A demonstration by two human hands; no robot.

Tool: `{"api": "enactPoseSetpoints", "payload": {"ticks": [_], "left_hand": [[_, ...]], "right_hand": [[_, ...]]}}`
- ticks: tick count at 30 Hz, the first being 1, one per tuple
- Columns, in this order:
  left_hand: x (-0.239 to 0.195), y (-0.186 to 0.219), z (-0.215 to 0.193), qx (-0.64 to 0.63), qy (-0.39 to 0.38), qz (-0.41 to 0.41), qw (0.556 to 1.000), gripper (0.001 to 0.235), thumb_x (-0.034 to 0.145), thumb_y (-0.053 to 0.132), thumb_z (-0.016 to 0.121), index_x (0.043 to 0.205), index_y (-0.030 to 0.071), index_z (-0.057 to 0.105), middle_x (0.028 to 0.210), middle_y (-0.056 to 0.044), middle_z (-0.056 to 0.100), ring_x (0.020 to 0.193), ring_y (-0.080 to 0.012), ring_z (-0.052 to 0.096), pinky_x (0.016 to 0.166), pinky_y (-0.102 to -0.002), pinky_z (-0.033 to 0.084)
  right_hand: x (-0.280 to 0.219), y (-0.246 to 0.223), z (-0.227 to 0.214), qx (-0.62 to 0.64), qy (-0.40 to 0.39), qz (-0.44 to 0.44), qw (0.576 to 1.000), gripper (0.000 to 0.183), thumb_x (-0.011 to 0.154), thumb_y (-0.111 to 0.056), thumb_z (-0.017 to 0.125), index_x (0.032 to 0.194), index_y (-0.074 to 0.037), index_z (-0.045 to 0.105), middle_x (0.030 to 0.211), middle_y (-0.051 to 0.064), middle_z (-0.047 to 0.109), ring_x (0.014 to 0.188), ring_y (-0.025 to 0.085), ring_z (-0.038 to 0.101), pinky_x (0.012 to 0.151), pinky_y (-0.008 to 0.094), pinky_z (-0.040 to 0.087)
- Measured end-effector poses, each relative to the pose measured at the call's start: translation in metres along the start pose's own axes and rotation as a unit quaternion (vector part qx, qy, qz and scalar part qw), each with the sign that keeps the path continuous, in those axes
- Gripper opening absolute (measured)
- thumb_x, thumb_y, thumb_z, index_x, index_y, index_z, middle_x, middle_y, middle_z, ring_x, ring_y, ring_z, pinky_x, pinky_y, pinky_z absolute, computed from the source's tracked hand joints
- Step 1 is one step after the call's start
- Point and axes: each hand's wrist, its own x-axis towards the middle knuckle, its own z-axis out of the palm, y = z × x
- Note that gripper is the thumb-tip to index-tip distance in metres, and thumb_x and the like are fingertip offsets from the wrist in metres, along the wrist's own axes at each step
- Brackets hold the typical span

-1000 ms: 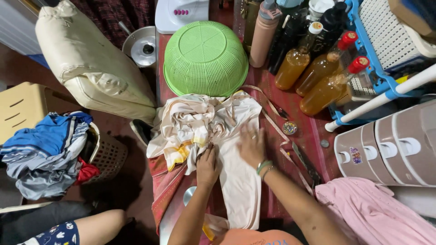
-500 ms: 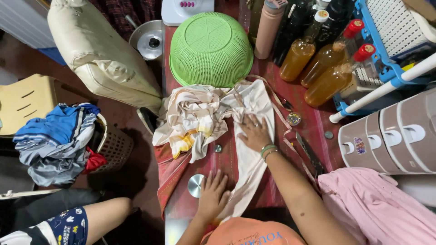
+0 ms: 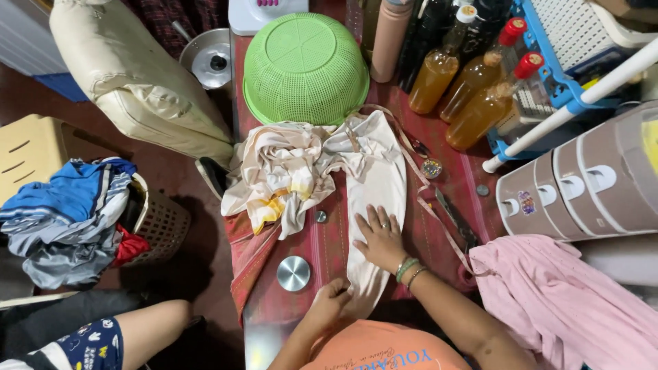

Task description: The person lays out a piece of white fabric on a table and uses a measuring tape to measure its length. They then pick up a pink garment, measure it, and place the measuring tape on the white fabric to measure it again.

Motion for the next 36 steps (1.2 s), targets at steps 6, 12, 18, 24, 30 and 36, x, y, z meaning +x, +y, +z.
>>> {"api": "enactPoseSetpoints", "payload": {"ticks": [6,12,18,24,30,36], "left_hand": [[0.053,-0.041,0.011,-0.155,0.017,-0.009,0.988,0.027,0.098,0.005,0.063,0.080,0.018,0.048,0.071,0.005,0.047,0.065,-0.0094,0.042,0.066,-0.028,0.037],[0.055,-0.044,-0.001,-0.211,0.071,-0.016,0.975,0.024,0.081,-0.012,0.063,0.093,0.008,0.057,0.072,-0.009,0.063,0.058,-0.0172,0.056,0.051,-0.030,0.043],[0.029,0.005,-0.021,0.123,0.163,-0.020,0.979,0.020,0.092,0.030,0.061,0.104,0.015,0.061,0.098,-0.005,0.075,0.091,-0.0229,0.070,0.079,-0.037,0.051],[0.053,-0.028,-0.028,0.263,0.226,0.323,0.880,0.019,0.084,0.003,0.061,0.102,0.008,0.063,0.094,-0.011,0.063,0.089,-0.0341,0.059,0.075,-0.045,0.048],[0.088,-0.012,-0.010,0.533,0.115,0.384,0.745,0.061,0.092,0.045,0.065,0.148,0.025,0.054,0.156,-0.002,0.052,0.148,-0.0322,0.039,0.118,-0.064,0.024],[0.072,-0.014,-0.023,0.576,0.133,0.310,0.744,0.067,0.099,0.060,0.048,0.160,0.034,0.037,0.168,-0.004,0.030,0.153,-0.0382,0.024,0.115,-0.071,0.020]], "right_hand": [[0.034,0.019,0.000,-0.021,-0.033,0.031,0.999,0.076,0.096,-0.072,0.033,0.162,-0.037,0.017,0.172,0.009,0.010,0.153,0.048,0.014,0.112,0.077,0.017],[0.084,0.038,-0.041,-0.012,-0.096,0.068,0.993,0.071,0.099,-0.069,0.017,0.163,-0.039,0.013,0.172,0.012,0.008,0.155,0.044,0.008,0.120,0.069,0.013],[0.117,0.036,-0.055,0.099,-0.132,0.108,0.980,0.059,0.098,-0.050,0.049,0.153,-0.030,0.040,0.171,0.012,0.014,0.158,0.039,0.006,0.121,0.072,0.005],[-0.013,-0.006,-0.001,0.075,0.123,-0.072,0.987,0.070,0.102,-0.050,0.044,0.159,-0.011,0.033,0.167,0.022,0.024,0.154,0.043,0.021,0.123,0.062,0.014],[-0.078,-0.001,0.026,0.043,0.118,-0.165,0.978,0.074,0.098,-0.069,0.037,0.149,-0.017,0.048,0.165,0.018,0.032,0.152,0.043,0.025,0.116,0.063,0.021],[-0.108,0.034,0.017,0.045,0.076,-0.187,0.978,0.068,0.101,-0.067,0.035,0.159,-0.031,0.038,0.166,0.011,0.031,0.152,0.040,0.024,0.117,0.058,0.021]]}}
